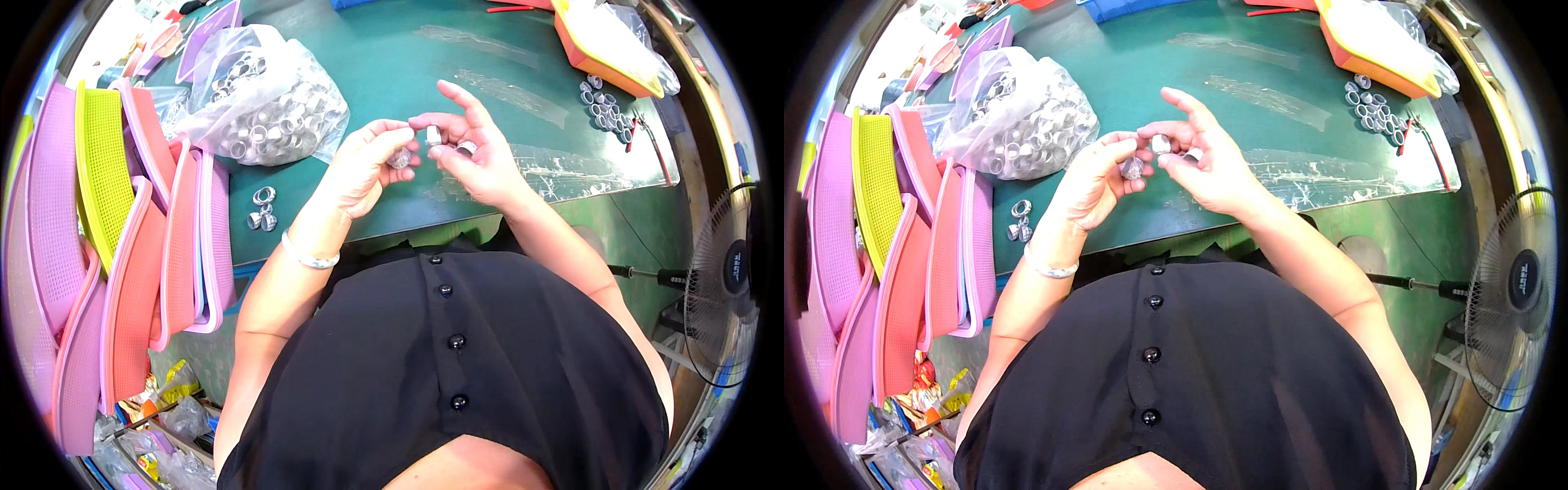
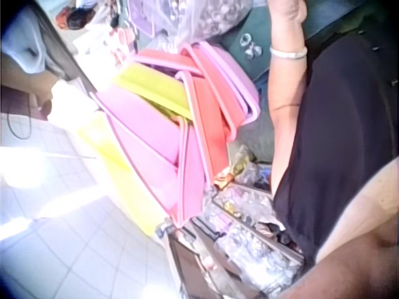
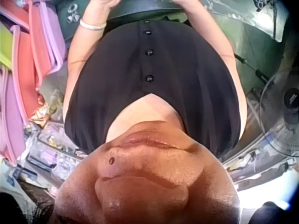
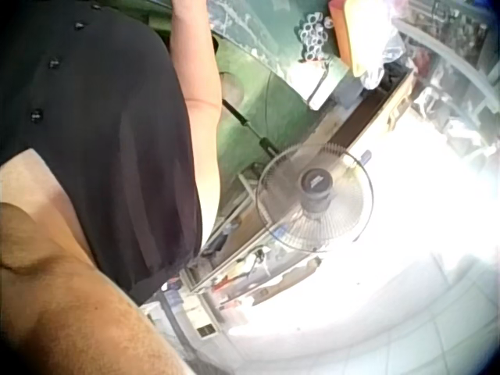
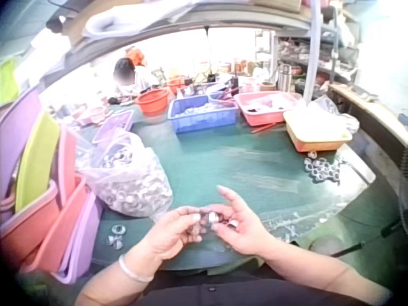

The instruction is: The person uses a manual press to shape small metal rings, placing them into a blue basket. They then move to another table to sort the rings and place them into a plastic bag.

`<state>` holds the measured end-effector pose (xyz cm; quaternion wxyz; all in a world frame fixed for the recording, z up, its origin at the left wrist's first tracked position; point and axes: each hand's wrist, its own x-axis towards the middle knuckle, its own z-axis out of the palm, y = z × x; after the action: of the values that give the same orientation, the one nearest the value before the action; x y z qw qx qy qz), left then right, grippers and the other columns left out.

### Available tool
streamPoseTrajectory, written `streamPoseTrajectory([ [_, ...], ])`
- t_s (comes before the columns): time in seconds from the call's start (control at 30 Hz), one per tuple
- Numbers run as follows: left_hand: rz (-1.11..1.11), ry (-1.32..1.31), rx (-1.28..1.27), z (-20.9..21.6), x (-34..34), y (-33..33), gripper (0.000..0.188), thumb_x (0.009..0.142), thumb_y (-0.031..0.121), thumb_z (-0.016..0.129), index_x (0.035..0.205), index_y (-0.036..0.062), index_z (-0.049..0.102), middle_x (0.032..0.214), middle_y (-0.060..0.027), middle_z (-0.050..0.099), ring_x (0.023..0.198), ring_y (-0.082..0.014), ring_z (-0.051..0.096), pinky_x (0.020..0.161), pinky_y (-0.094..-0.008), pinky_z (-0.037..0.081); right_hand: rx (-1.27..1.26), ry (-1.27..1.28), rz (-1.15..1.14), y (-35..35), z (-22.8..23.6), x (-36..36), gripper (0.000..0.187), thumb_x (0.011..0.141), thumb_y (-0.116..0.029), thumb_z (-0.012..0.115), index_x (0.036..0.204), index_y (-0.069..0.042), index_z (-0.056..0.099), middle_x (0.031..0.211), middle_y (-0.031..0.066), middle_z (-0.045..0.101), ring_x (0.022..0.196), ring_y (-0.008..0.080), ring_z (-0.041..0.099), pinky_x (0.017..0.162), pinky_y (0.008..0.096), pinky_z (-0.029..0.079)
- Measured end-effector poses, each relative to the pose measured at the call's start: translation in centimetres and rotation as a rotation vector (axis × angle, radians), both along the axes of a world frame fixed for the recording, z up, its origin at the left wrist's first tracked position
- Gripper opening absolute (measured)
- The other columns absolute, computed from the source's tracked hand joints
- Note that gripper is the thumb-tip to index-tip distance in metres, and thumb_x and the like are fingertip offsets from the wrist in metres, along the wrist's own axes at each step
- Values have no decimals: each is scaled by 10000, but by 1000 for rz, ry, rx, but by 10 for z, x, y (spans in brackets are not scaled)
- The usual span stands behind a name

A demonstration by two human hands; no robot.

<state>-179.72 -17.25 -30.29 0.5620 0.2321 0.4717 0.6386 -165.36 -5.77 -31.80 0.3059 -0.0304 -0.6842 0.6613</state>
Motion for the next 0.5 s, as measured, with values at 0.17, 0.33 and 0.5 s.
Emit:
streamPoseTrajectory([
  [0.17, -109, -42, 14, -2, 0, 6, 227, 900, 247, 558, 979, 36, 582, 817, -25, 606, 712, -103, 573, 597, -219, 463, 343, -92, -128, -5, 12, -1, 677, 798, 59, 556, 1386, -62, 243, 1134, 135, 590, 855, 133, 597, 778, 271, 477],
  [0.33, -127, -372, 93, -6, -3, 5, 194, 918, 190, 515, 989, 19, 570, 870, -60, 601, 720, -132, 574, 606, -235, 476, 273, -46, -151, -3, 12, -1, 660, 792, 54, 575, 1370, -56, 275, 1101, 124, 588, 745, 87, 570, 692, 238, 474],
  [0.5, -124, -455, 111, -1, -4, 2, 182, 902, 143, 525, 1018, 6, 551, 928, -95, 603, 739, -156, 589, 625, -239, 495, -114, -78, -110, -1, 19, 5, 574, 819, -10, 591, 1326, -26, 324, 1042, 99, 583, 691, 79, 533, 569, 211, 433],
])
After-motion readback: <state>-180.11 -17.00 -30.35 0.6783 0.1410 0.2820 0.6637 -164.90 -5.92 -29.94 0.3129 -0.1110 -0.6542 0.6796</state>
